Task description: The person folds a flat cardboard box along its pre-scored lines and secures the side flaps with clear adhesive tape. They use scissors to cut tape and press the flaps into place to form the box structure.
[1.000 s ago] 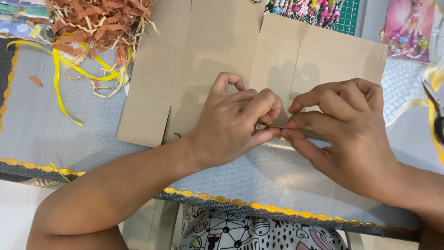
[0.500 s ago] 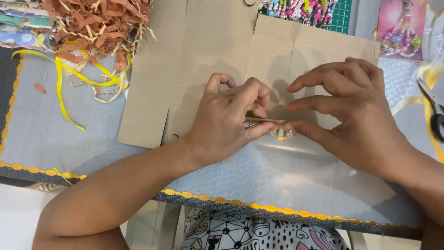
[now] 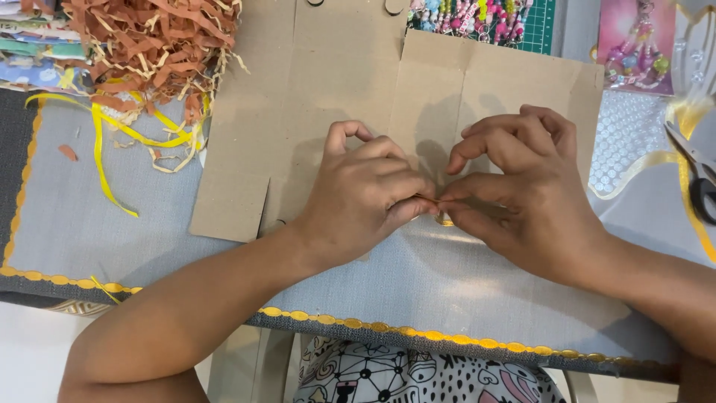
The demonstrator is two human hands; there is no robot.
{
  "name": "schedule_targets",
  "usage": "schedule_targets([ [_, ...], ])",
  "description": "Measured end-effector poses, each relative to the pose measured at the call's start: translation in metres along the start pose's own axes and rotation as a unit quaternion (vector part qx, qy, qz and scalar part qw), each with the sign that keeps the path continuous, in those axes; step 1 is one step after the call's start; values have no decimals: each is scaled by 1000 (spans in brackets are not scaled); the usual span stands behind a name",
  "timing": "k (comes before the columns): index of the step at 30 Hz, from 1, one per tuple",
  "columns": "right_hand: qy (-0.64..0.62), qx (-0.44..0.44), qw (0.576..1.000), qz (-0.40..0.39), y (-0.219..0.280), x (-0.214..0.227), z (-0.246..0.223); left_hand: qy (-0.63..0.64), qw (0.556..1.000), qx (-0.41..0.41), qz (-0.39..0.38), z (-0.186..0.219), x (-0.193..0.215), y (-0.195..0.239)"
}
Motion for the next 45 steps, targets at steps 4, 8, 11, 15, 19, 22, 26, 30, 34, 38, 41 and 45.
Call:
schedule_targets([
  [4,24,-18,999,-25,-5,8,12,6,1000,28,-12,-3,-1,-1],
  [8,57,-52,993,-86,-9,22,35,54,991,111,-52,-11,-11,2],
  [11,37,-54,994,-90,-7,17,40,76,989,117,-57,-9,-12,2],
  [15,41,-41,995,-83,-7,13,36,92,986,122,-65,-11,-15,5],
  [19,34,-23,996,-84,-7,11,32,78,990,102,-57,-13,-16,6],
  [22,33,-16,996,-85,-6,10,31,49,995,68,-50,-8,-11,1],
  [26,30,-7,996,-86,-6,7,30,57,994,66,-59,-3,-9,-2],
  [30,36,-1,995,-89,-5,5,28,50,993,72,-76,-8,-15,2],
  [34,29,-12,994,-103,-4,-1,28,57,991,80,-95,-12,-17,5],
  [38,22,-9,995,-102,-3,-7,30,54,989,74,-120,-13,-21,7],
  [41,8,-11,995,-99,-1,-10,32,55,990,70,-110,-11,-18,6],
  [45,4,1,996,-87,-1,-13,25,55,992,72,-90,-11,-15,4],
])
Point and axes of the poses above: each hand's wrist, its own y-axis away from the middle knuckle, its own x-axis out of the back of the hand, z = x × y, the point moved 6 cm from there along -y, towards the middle knuckle, and after that the axes turned 9 degrees about -x, right-handed, at the moved point
